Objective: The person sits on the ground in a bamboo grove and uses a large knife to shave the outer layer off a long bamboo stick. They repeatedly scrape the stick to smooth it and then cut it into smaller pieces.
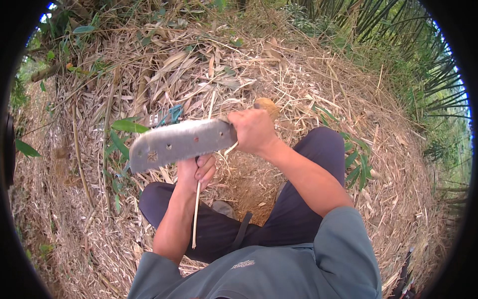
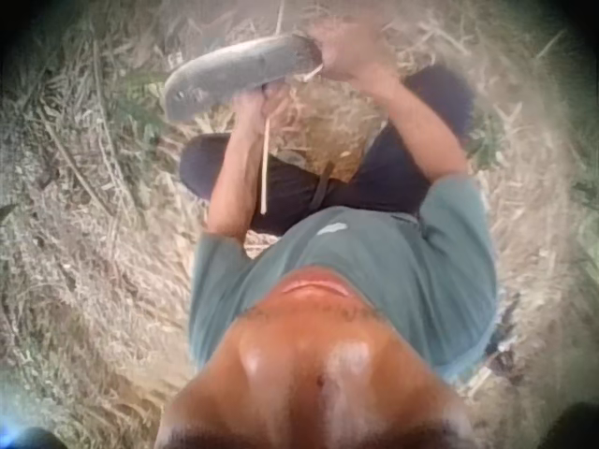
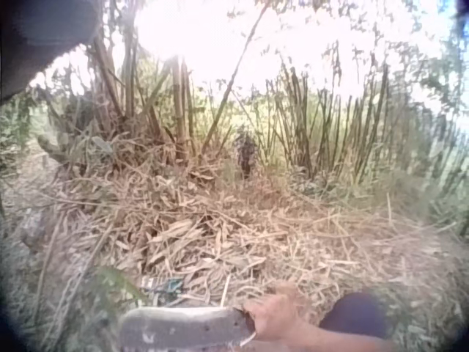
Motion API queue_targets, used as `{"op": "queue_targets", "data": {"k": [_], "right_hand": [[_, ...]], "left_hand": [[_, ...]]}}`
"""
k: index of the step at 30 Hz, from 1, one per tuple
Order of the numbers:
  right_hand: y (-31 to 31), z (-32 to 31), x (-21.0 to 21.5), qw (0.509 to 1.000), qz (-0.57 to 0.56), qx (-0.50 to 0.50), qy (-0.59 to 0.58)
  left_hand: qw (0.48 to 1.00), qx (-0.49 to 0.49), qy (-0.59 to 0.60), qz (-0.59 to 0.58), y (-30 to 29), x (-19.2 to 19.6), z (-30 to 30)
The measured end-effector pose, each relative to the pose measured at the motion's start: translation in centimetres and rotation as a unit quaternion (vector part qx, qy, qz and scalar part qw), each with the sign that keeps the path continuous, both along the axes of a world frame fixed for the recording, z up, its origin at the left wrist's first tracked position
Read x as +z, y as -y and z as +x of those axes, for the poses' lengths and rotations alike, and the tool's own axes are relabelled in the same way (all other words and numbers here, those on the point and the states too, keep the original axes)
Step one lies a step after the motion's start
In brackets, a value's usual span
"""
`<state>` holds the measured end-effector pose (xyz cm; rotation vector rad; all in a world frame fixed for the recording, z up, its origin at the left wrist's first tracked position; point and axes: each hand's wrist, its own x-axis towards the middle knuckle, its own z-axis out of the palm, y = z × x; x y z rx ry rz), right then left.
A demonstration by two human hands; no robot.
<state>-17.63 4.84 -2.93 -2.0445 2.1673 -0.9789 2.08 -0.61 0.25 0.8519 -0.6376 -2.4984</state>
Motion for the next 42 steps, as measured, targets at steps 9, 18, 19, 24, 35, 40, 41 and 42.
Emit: {"op": "queue_targets", "data": {"k": [9,18,19,24,35,40,41,42], "right_hand": [[0.3,-0.9,-0.7,0.999,0.042,0.008,0.015],[0.4,-0.8,-1.4,0.996,0.09,0.004,-0.02],[0.4,-0.8,-2.0,0.998,0.053,-0.006,-0.021],[2.2,-5.4,-3.4,0.956,0.158,-0.204,0.139],[0.6,-1.2,-0.1,0.997,0.021,-0.062,0.027],[0.3,0.9,-1.0,0.998,-0.001,0.048,0.027],[0.4,0.7,-1.0,0.999,0.013,0.032,0.023],[0.5,0.2,-1.0,0.999,0.027,0.016,0.019]], "left_hand": [[0.999,0.008,0.032,0.043,-0.2,0.6,0.1],[0.999,0.007,0.04,0.037,0.4,-0.4,0.3],[0.998,0.003,0.049,0.027,0.4,-0.4,0.3],[0.998,-0.066,-0.018,0.01,-0.7,1.6,-0.2],[0.999,-0.014,0.009,-0.03,1.2,0.0,-0.4],[1.0,-0.009,0.016,-0.018,0.6,-0.4,0.6],[0.999,-0.015,0.017,-0.026,0.6,-0.6,0.9],[0.999,-0.018,0.017,-0.033,0.7,-0.8,1.2]]}}
